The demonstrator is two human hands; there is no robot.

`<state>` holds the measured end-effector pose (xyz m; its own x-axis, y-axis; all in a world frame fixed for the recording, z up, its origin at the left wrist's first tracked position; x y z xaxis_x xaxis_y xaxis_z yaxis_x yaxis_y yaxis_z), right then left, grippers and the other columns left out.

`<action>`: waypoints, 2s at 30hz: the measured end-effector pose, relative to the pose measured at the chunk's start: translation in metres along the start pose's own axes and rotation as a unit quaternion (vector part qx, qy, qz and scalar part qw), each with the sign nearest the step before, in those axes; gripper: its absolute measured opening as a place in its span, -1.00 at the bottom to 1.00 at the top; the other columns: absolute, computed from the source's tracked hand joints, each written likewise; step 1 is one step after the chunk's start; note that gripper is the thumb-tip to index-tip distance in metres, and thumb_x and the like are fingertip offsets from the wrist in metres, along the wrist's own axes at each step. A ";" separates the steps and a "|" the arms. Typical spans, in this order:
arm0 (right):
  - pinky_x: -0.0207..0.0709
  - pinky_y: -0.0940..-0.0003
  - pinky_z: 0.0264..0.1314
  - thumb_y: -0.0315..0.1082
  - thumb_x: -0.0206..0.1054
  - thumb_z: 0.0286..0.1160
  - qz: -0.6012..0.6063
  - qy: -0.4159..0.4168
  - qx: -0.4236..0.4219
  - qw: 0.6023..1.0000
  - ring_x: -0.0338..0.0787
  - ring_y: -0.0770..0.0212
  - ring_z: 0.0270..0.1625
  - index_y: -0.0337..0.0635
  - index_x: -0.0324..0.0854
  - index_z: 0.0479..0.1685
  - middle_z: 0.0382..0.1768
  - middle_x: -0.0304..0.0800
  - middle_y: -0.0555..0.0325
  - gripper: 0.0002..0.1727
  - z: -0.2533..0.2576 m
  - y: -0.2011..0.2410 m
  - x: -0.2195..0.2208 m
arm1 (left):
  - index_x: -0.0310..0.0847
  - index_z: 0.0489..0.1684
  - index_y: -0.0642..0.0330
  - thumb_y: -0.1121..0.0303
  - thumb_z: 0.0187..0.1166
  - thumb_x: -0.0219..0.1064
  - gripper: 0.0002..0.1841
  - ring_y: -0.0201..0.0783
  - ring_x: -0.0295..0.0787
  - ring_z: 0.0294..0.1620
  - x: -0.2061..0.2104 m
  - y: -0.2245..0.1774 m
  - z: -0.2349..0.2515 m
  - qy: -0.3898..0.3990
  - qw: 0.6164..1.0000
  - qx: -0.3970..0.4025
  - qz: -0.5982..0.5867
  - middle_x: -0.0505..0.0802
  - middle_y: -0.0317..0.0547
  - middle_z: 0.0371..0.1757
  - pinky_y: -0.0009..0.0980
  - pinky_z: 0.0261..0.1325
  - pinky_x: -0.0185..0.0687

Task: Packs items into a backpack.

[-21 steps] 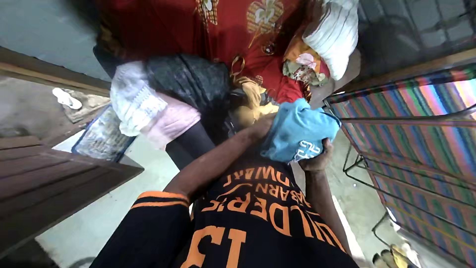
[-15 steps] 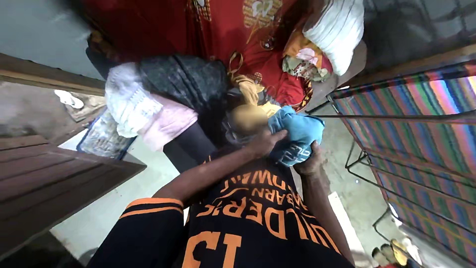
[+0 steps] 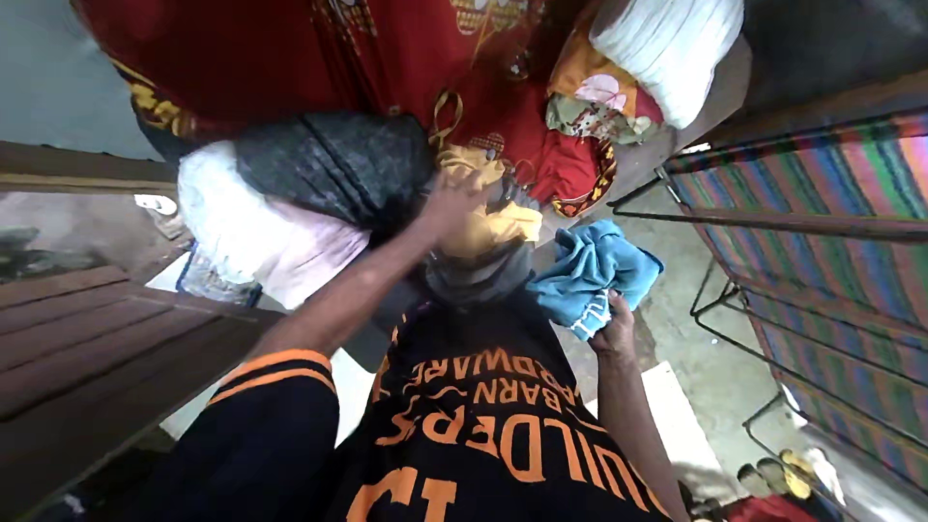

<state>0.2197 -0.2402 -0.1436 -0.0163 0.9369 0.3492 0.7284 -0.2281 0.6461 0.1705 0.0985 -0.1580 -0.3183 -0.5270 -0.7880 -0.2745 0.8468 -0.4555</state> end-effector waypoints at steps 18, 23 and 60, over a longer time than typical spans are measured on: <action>0.81 0.14 -0.17 -0.23 0.12 0.63 -0.091 -0.005 0.043 0.995 0.86 0.20 -0.30 -0.13 0.59 -0.06 -0.37 0.83 0.11 -0.79 0.074 -0.011 0.012 | 0.56 0.25 -0.40 -0.07 0.43 0.49 -0.58 -0.63 0.68 0.24 -0.194 0.108 -0.316 -0.420 0.792 -0.080 -0.436 0.77 -0.75 0.18 -0.53 0.32 0.65; 0.75 0.26 -0.33 -0.27 0.24 0.50 -0.242 0.052 0.109 0.963 0.78 0.29 -0.47 -0.11 0.61 -0.15 -0.51 0.79 0.19 -0.86 0.072 -0.026 0.052 | 0.46 0.31 0.33 0.34 0.41 0.33 -0.52 -0.47 0.67 0.00 -0.071 0.128 -0.366 -0.324 0.813 -0.360 -0.324 0.71 -0.16 0.01 -0.34 0.16 0.66; 0.66 0.25 -0.13 -0.42 0.21 0.61 -0.270 -0.054 0.004 0.961 0.73 0.24 -0.16 -0.36 0.55 0.12 -0.16 0.72 -0.03 -0.76 0.148 -0.125 0.157 | 0.82 0.16 0.22 0.35 0.58 0.41 -0.72 0.10 0.90 -0.21 0.009 -0.001 0.002 -0.192 0.975 0.025 -0.113 0.88 0.15 -0.13 0.04 -0.16 0.81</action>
<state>0.2276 -0.0250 -0.2703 -0.3228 0.9402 -0.1084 0.6385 0.3008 0.7084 0.1695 0.0925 -0.1655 0.1104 -0.6440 -0.7571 -0.2505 0.7191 -0.6482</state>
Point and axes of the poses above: each hand's wrist, its own z-axis towards the middle knuckle, its own x-axis out of the palm, y = z × x, the point moved 10 cm from there along z, towards the middle knuckle
